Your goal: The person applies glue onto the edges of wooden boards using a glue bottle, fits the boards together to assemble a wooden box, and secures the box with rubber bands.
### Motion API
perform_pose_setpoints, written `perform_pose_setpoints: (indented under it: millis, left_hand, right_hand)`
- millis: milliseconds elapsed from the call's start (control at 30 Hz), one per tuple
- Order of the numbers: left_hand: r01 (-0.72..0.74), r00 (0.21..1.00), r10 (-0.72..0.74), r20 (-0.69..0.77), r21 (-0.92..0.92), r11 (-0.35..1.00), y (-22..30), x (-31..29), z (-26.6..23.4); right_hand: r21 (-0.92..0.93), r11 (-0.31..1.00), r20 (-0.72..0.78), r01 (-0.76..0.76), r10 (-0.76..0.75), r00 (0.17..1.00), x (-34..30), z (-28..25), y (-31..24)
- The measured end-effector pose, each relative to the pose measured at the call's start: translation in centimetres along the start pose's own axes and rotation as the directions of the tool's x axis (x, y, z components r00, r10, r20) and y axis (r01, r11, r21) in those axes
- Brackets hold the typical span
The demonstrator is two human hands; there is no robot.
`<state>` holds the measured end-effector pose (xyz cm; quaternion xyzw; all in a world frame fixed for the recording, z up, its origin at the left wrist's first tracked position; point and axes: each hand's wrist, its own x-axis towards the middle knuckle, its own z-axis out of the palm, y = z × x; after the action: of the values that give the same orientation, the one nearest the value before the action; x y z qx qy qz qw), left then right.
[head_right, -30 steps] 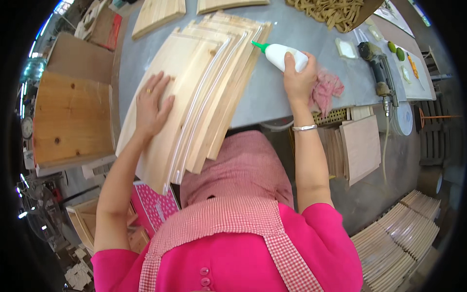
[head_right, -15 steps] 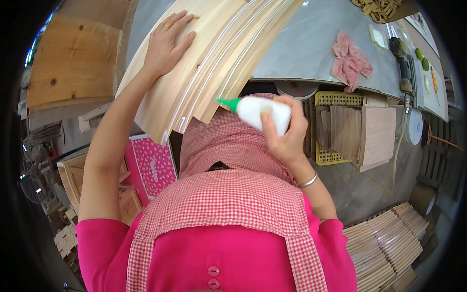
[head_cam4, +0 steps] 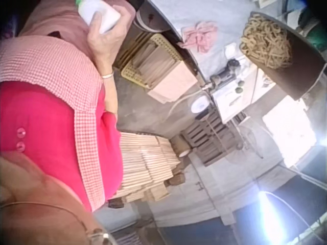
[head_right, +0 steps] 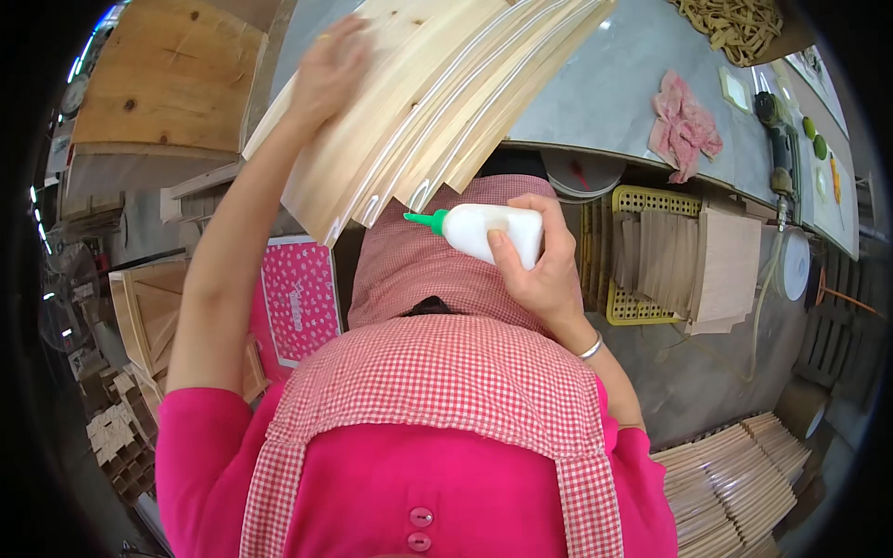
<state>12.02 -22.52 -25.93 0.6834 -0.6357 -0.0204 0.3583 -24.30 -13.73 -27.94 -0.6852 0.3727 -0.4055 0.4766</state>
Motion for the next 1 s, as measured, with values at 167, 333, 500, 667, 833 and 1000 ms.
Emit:
perform_pose_setpoints:
  millis: [167, 333, 500, 667, 833, 1000]
  left_hand:
    - [0.269, 0.54, -0.697, -0.472, -0.688, 0.674, -2.1, -9.5, -8.8]
    - [0.411, 0.388, -0.793, 0.469, -0.859, -0.307, 1.9, -21.7, -1.6]
    - [0.038, 0.371, -0.563, 0.738, -0.618, -0.785, 9.3, -17.7, 4.4]
    - [0.077, 0.434, -0.534, 0.726, -0.62, -0.781, 10.1, -16.5, 4.1]
    - [0.043, 0.26, -0.612, 0.747, -0.643, -0.765, 10.8, -15.3, 3.2]
    - [0.043, 0.293, -0.655, 0.697, -0.694, -0.719, 11.2, -14.9, 2.5]
  right_hand:
    - [0.212, 0.971, -0.25, -0.115, 0.167, 0.954, 0.8, -2.4, 0.4]
    - [0.232, 0.972, -0.412, -0.046, 0.141, 0.9, 5.4, -4.9, 1.6]
    - [0.252, 0.967, -0.539, 0.036, 0.109, 0.836, 11.2, -7.8, 0.9]
    - [0.212, 0.975, -0.689, 0.06, 0.106, 0.717, 18.1, -12.8, 4.1]
    - [0.179, 0.982, -0.744, -0.06, 0.175, 0.645, 23.9, -16.0, 6.5]
    - [0.031, 0.998, -0.75, -0.057, 0.061, 0.659, 27.6, -16.9, 8.8]
